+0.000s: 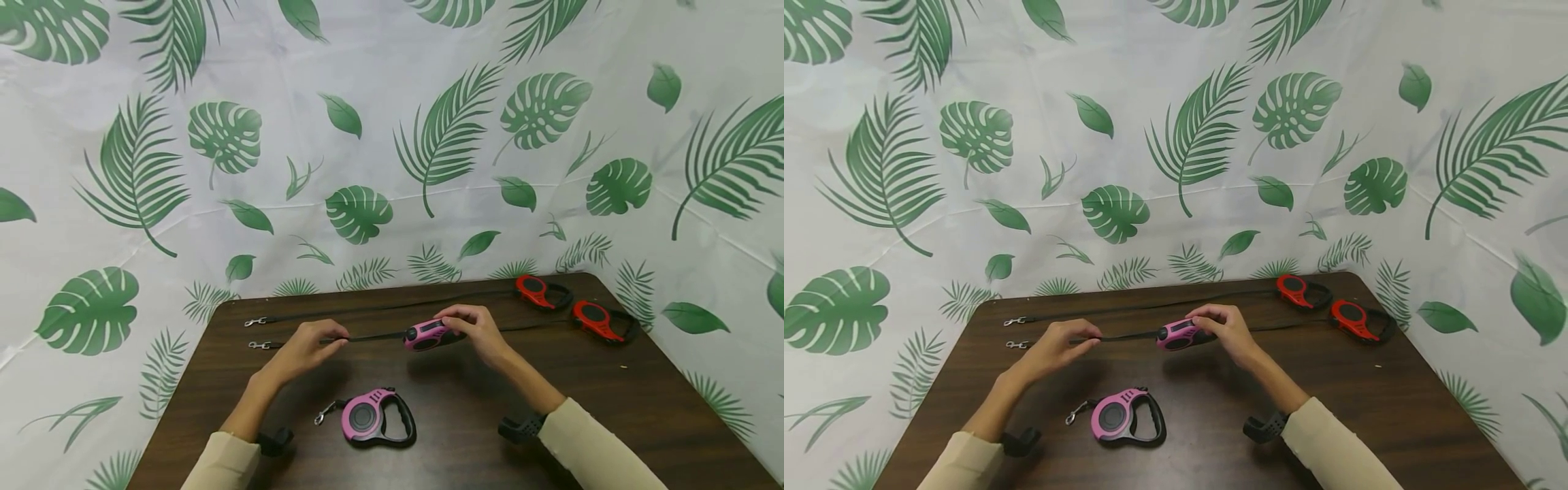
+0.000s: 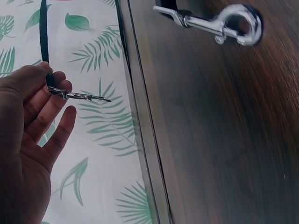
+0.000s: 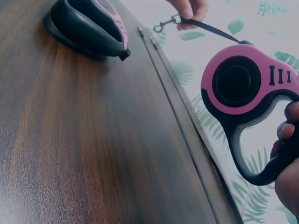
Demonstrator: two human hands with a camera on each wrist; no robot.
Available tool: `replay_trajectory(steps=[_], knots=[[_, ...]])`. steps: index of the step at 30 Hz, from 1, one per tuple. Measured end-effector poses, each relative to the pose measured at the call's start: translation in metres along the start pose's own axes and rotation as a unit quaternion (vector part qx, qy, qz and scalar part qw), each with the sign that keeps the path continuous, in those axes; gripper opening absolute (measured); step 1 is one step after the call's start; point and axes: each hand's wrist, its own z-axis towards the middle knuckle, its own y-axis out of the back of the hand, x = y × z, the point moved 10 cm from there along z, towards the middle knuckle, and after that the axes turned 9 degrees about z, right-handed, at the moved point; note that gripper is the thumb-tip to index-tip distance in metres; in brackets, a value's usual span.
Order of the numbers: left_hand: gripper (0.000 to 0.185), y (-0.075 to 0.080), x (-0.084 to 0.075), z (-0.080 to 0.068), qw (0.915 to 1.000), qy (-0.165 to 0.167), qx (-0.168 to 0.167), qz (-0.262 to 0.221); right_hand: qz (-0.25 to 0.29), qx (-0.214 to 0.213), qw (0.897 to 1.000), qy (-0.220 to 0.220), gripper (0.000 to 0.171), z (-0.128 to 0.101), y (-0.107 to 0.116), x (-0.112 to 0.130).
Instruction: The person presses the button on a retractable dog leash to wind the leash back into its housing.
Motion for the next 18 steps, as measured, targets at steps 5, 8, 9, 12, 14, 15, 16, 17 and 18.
replay_trajectory(steps=[5,8,9,12,14,15,16,17,18], knots=[[0.014,-0.003,-0.003,0.004,0.9999,0.001,0.002,-0.012,0.000,0.005,1.000,-0.005,0.023,0.001,-0.005,-0.002],[0.013,-0.004,-0.005,0.007,0.9998,-0.003,0.004,-0.021,0.001,0.006,1.000,-0.007,0.023,0.001,-0.007,-0.004],[0.013,-0.005,-0.006,0.007,0.9997,-0.005,0.004,-0.022,0.002,0.007,1.000,-0.006,0.023,0.001,-0.008,-0.004],[0.013,-0.006,-0.008,0.009,0.9997,-0.007,0.004,-0.024,0.006,0.007,1.000,-0.004,0.023,0.002,-0.011,-0.004],[0.013,-0.008,-0.010,0.010,0.9996,-0.012,0.003,-0.026,0.009,0.008,1.000,-0.004,0.022,0.002,-0.013,-0.003],[0.013,-0.009,-0.011,0.011,0.9995,-0.015,0.003,-0.028,0.011,0.008,1.000,-0.004,0.022,0.003,-0.014,-0.003],[0.014,-0.010,-0.012,0.012,0.9994,-0.017,0.003,-0.031,0.011,0.007,1.000,-0.004,0.022,0.003,-0.015,-0.003],[0.014,-0.011,-0.013,0.013,0.9992,-0.020,0.004,-0.033,0.013,0.008,1.000,-0.004,0.022,0.003,-0.016,-0.003],[0.014,-0.012,-0.014,0.013,0.9992,-0.022,0.004,-0.034,0.014,0.008,1.000,-0.005,0.022,0.003,-0.018,-0.003]])
